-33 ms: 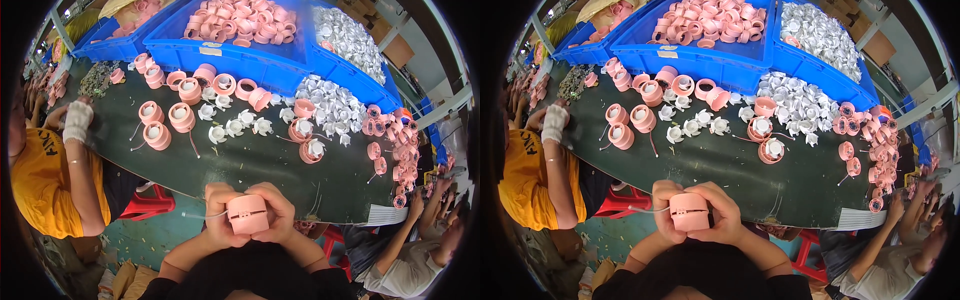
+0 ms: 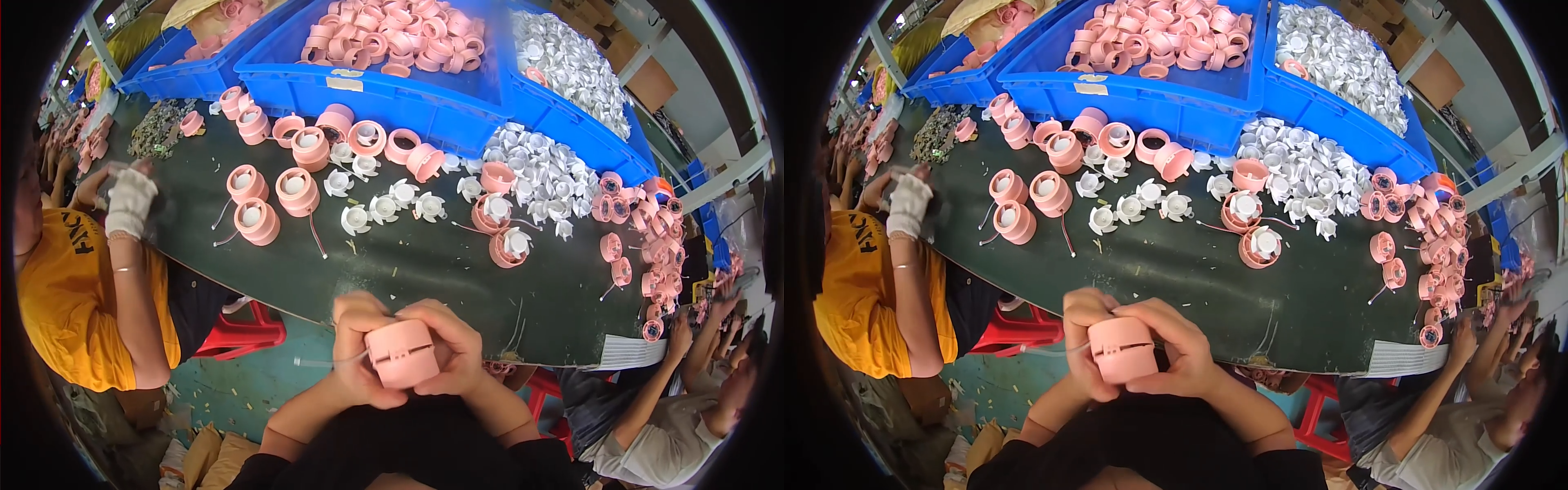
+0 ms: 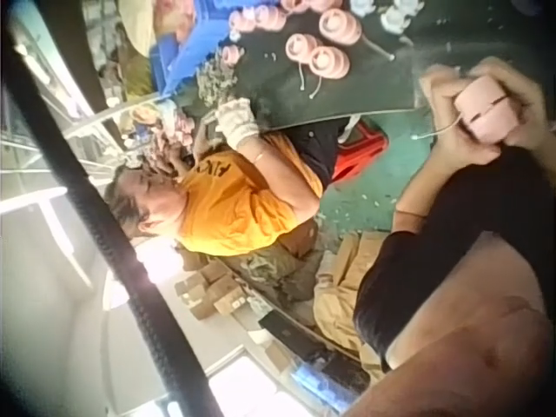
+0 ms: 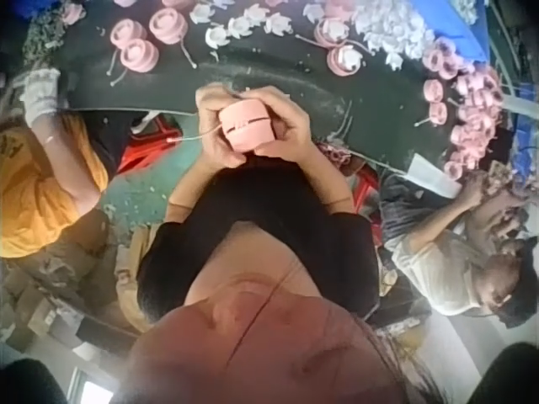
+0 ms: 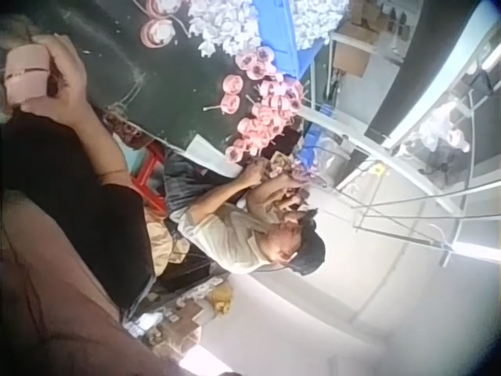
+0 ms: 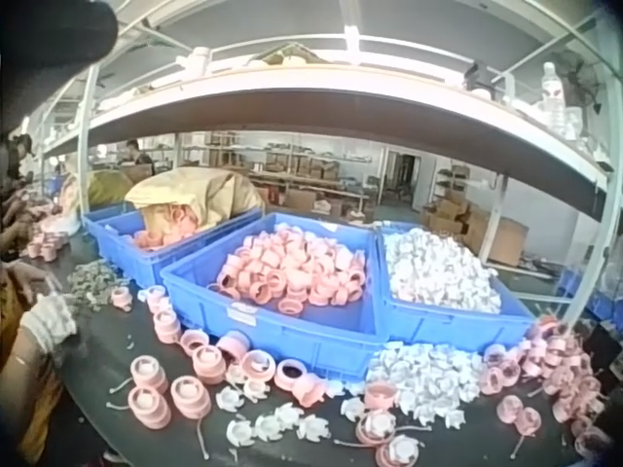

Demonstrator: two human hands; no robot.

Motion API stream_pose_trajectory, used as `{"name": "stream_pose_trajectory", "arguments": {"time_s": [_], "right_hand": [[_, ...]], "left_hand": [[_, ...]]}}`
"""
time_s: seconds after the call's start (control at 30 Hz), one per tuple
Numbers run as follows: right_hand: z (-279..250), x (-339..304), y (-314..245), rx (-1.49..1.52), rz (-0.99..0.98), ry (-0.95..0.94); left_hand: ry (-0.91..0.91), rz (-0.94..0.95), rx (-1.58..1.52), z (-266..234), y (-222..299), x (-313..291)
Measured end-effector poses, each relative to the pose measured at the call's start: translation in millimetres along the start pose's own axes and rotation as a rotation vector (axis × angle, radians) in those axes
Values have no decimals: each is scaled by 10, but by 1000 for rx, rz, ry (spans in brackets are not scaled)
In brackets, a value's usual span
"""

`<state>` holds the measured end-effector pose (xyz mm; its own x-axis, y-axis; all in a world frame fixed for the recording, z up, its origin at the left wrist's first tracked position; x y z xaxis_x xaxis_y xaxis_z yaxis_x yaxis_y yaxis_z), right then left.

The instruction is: Assembling small electronic components by fitting white inner parts into pink circular plastic housings.

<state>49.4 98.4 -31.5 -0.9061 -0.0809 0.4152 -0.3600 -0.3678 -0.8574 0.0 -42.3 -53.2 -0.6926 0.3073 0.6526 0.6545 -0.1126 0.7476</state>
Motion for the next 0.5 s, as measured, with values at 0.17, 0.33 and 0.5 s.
{"name": "stream_pose_trajectory", "arguments": {"time_s": [0.17, 0.33, 0.5], "right_hand": [[53, 49, -22, -146, 120, -20], [197, 22, -78, -815, -93, 155], [272, -17, -154, -460, 96, 117]], "left_hand": [[-135, -312, -457, 7, 133, 109], [-13, -455, -483, 10, 130, -87], [116, -276, -114, -11, 28, -108]]}}
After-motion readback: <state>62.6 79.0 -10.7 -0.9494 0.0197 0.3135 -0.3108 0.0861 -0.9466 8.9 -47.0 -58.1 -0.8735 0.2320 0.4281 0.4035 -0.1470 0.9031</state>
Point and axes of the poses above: each hand's wrist, its own x-axis towards the middle knuckle, its own z-axis out of the palm, y = z × x, the point moved 1 cm from there along x, towards the middle knuckle, and after that the axes turned 11 degrees about x, right-handed, at the moved point
